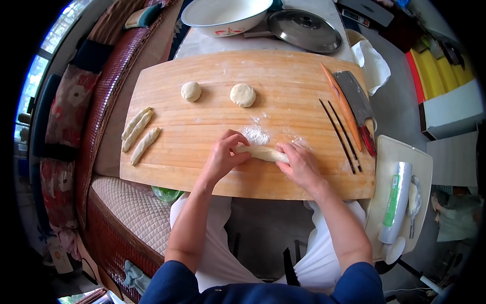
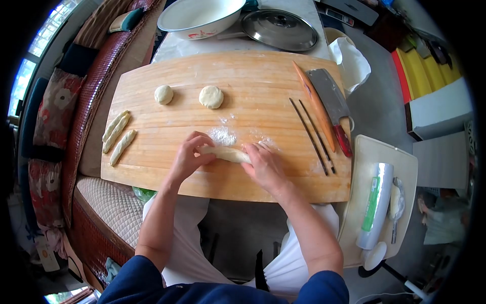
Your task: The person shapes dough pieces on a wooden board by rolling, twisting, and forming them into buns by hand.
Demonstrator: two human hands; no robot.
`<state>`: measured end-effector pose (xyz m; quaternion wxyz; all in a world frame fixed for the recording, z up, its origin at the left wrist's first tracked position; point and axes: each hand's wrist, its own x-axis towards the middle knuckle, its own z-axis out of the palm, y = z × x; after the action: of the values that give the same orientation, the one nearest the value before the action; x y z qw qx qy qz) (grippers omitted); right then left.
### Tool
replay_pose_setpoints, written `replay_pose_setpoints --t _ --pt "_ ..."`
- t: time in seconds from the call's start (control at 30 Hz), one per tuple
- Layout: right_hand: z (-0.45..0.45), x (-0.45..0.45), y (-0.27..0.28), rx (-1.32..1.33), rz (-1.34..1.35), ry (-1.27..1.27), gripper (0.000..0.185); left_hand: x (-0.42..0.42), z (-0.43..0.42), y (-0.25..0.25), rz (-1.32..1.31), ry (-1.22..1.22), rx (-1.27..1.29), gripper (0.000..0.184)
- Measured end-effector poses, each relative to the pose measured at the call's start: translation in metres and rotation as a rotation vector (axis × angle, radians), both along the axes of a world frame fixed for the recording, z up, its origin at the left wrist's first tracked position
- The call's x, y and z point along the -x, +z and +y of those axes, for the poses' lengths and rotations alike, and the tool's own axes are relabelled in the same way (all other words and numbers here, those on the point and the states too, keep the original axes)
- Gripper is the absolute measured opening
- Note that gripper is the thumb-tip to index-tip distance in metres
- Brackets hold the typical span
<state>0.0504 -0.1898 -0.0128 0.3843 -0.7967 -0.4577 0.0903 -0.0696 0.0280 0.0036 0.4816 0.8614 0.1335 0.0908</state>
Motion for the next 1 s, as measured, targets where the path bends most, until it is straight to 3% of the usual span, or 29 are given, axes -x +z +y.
replay_pose_setpoints --t 0.07,0.17,0.27,0.37,0.53,0.63,0.67,0.7,0.8,0.93,1.0 --pt "0.001 0.0 0.0 -0.005 -0.046 0.023 0.033 -0.002 0.0 0.003 0.042 0.007 0.048 0.022" --pt "0.001 0.002 0.004 0.068 -0.03 0.041 0.032 -0.004 -0.004 0.008 -0.076 -0.027 -0.085 0.022" --pt "0.002 0.004 0.013 0.089 0.111 0.008 0.031 -0.005 -0.012 0.009 -0.009 0.1 0.106 0.025" --pt "0.006 0.002 0.009 0.024 0.241 -0.02 0.028 -0.008 -0.016 0.02 -0.031 0.071 0.024 0.027" --pt "0.013 0.003 0.008 -0.101 0.708 -0.108 0.034 -0.012 -0.03 0.02 -0.393 -0.035 -0.335 0.033" --pt "0.014 0.0 0.023 0.085 0.79 -0.133 0.032 -0.011 -0.041 0.026 -0.479 -0.072 -0.457 0.033" --pt "0.014 0.0 0.015 -0.026 0.795 -0.162 0.03 -0.01 -0.043 0.027 -0.505 -0.084 -0.473 0.033" --pt "0.016 0.001 0.008 -0.137 0.797 -0.19 0.029 -0.009 -0.04 0.026 -0.492 -0.128 -0.443 0.045" --pt "0.014 -0.002 -0.002 -0.345 0.772 -0.256 0.026 -0.002 -0.059 0.023 -0.35 0.109 0.514 0.052" --pt "0.012 -0.007 -0.003 -0.447 0.448 -0.194 0.027 0.001 -0.056 -0.001 -0.259 0.111 1.37 0.05" --pt "0.01 -0.011 0.0 -0.445 0.257 -0.178 0.028 0.0 -0.049 -0.001 -0.139 0.056 1.408 0.059"
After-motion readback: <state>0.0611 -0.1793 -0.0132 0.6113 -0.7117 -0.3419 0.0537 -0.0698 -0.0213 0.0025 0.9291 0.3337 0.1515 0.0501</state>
